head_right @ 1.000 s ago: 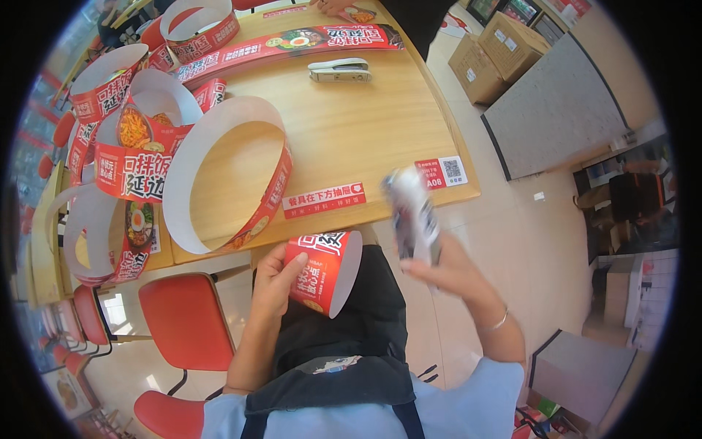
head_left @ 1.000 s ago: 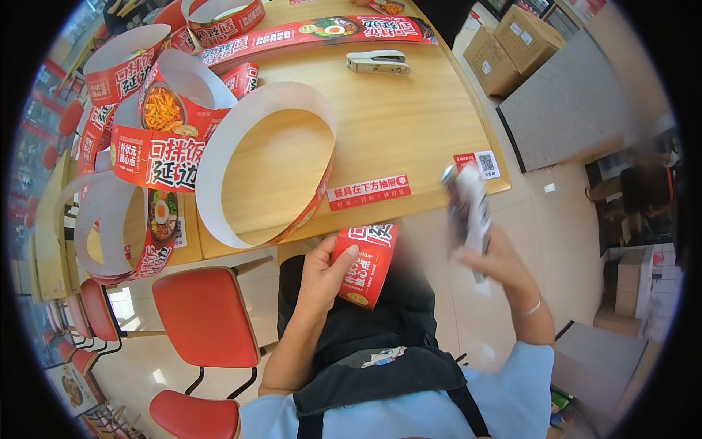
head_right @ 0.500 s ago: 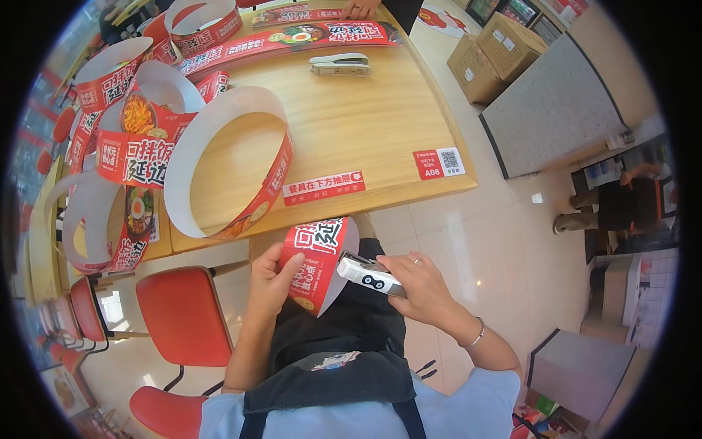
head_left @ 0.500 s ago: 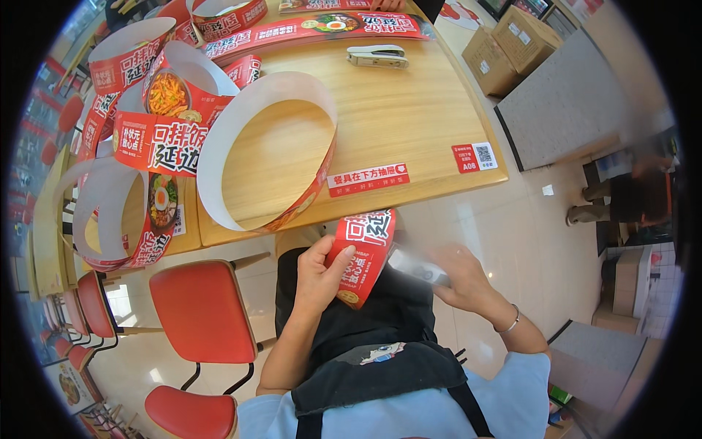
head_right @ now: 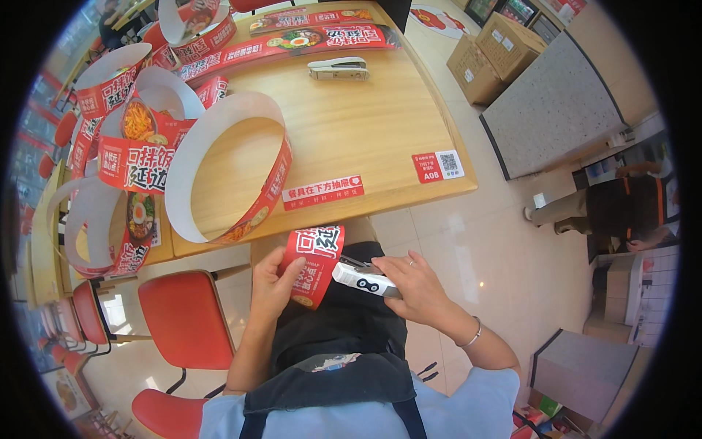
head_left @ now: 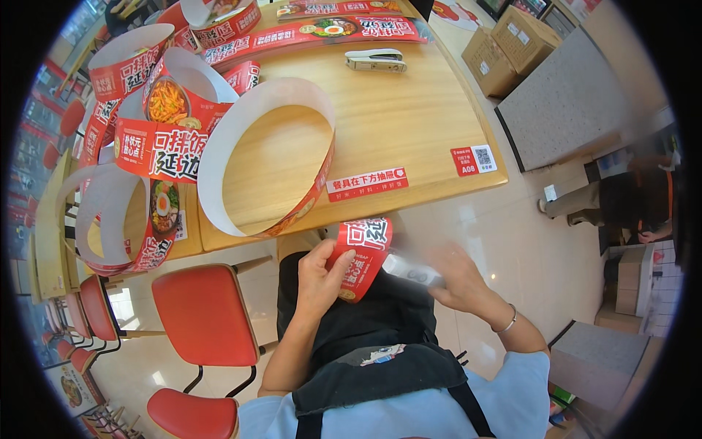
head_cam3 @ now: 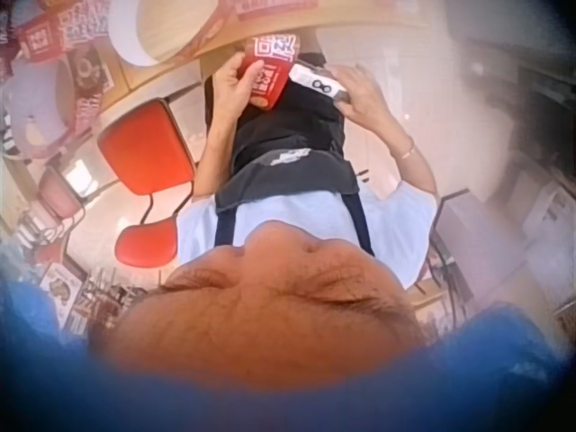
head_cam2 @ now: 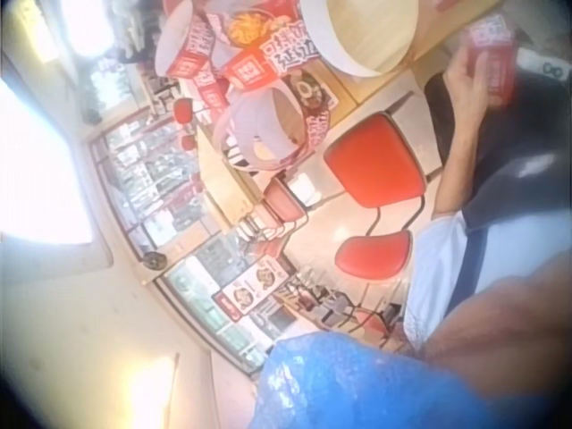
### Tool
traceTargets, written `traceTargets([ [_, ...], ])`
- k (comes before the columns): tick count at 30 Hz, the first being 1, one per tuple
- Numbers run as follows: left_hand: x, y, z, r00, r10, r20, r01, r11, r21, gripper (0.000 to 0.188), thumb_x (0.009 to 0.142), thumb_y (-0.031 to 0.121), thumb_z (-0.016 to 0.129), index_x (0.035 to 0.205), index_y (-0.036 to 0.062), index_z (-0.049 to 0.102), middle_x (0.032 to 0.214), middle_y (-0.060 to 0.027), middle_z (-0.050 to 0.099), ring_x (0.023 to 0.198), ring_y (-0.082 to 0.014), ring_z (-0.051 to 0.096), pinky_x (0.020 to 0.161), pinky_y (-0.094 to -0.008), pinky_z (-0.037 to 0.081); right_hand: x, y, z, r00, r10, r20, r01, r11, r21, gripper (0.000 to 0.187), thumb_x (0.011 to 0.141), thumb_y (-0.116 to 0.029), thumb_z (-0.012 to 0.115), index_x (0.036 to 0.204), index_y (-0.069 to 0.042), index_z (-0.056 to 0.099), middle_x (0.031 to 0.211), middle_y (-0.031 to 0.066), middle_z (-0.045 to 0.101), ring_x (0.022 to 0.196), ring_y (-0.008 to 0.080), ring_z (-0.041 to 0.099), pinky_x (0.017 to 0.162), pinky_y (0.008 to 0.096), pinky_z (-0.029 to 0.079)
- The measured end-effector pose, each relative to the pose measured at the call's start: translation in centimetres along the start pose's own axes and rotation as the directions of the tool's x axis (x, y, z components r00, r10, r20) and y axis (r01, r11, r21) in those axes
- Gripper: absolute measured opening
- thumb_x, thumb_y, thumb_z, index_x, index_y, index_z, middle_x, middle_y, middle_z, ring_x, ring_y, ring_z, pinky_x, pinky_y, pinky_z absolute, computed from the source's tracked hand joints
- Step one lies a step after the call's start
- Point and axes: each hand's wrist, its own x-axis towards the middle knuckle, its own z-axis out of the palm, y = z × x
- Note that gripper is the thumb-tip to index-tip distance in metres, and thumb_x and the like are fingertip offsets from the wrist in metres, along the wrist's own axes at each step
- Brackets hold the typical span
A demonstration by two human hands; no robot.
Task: The person assembles circular promotional displays by folding printed paper rings and stapling them into shape. They handle multiple rings, align edges, and use a stapler to secure each unit, placing finished pieces on the table.
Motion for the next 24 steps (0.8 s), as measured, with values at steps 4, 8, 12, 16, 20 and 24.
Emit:
traceTargets([
  [4,0.0,0.3,-0.2,0.997,0.071,-0.007,-0.07,0.992,0.103,0.014,0.085,0.009,0.068,0.09,-0.0025,0.062,0.076,-0.0112,0.062,0.067,-0.015,0.06,0.064,-0.0265,0.046,0.2,0.2,0.2,1.0,-0.014,0.002,0.014,1.0,-0.016,0.064,0.067,-0.008,0.07,0.128,-0.008,0.05,0.124,0.0117,0.058,0.115,0.0296,0.055,0.105,0.0559,0.034],
  [8,0.1,0.3,-0.3,0.997,0.078,0.007,-0.078,0.988,0.13,0.014,0.085,0.009,0.068,0.09,-0.0025,0.062,0.077,-0.0114,0.061,0.067,-0.0162,0.06,0.064,-0.0266,0.046,0.4,-0.1,0.0,0.999,-0.047,0.003,0.047,0.996,-0.078,0.063,0.068,-0.009,0.07,0.128,-0.009,0.051,0.124,0.0118,0.058,0.114,0.0293,0.055,0.104,0.0562,0.034],
  [12,0.1,0.4,-0.1,0.996,0.085,0.04,-0.09,0.989,0.121,0.014,0.085,0.009,0.067,0.091,-0.0024,0.062,0.078,-0.0115,0.061,0.068,-0.017,0.06,0.065,-0.0266,0.046,0.4,0.1,0.4,0.999,-0.045,0.006,0.045,0.998,-0.048,0.062,0.069,-0.01,0.07,0.128,-0.008,0.051,0.123,0.0123,0.059,0.113,0.0294,0.056,0.104,0.0565,0.034],
  [16,-0.1,0.8,0.3,0.994,0.093,0.062,-0.101,0.985,0.139,0.015,0.086,0.009,0.066,0.096,-0.002,0.063,0.079,-0.0105,0.062,0.069,-0.0156,0.061,0.066,-0.0267,0.047,0.4,0.2,0.9,0.998,-0.053,-0.018,0.053,0.998,0.034,0.061,0.071,-0.011,0.069,0.128,-0.006,0.051,0.118,0.0142,0.061,0.109,0.0312,0.058,0.101,0.0551,0.037],
  [20,-0.2,0.5,0.4,0.998,0.021,0.053,-0.023,0.999,0.032,0.015,0.088,0.01,0.066,0.097,-0.0017,0.064,0.081,-0.0078,0.066,0.071,-0.0098,0.061,0.067,-0.0253,0.048,0.6,0.0,1.0,0.998,-0.05,-0.022,0.051,0.998,0.027,0.061,0.071,-0.012,0.07,0.128,-0.005,0.05,0.112,0.016,0.062,0.104,0.0337,0.059,0.094,0.0484,0.043],
  [24,-0.2,0.7,0.4,0.996,-0.05,0.069,0.055,0.996,-0.075,0.016,0.089,0.012,0.066,0.097,-0.0015,0.065,0.082,-0.0057,0.069,0.073,-0.0063,0.06,0.067,-0.0241,0.048,0.4,-0.3,1.1,0.999,-0.022,-0.024,0.023,0.999,0.043,0.062,0.071,-0.014,0.071,0.129,-0.004,0.05,0.11,0.0166,0.061,0.103,0.0345,0.059,0.09,0.0439,0.046],
])
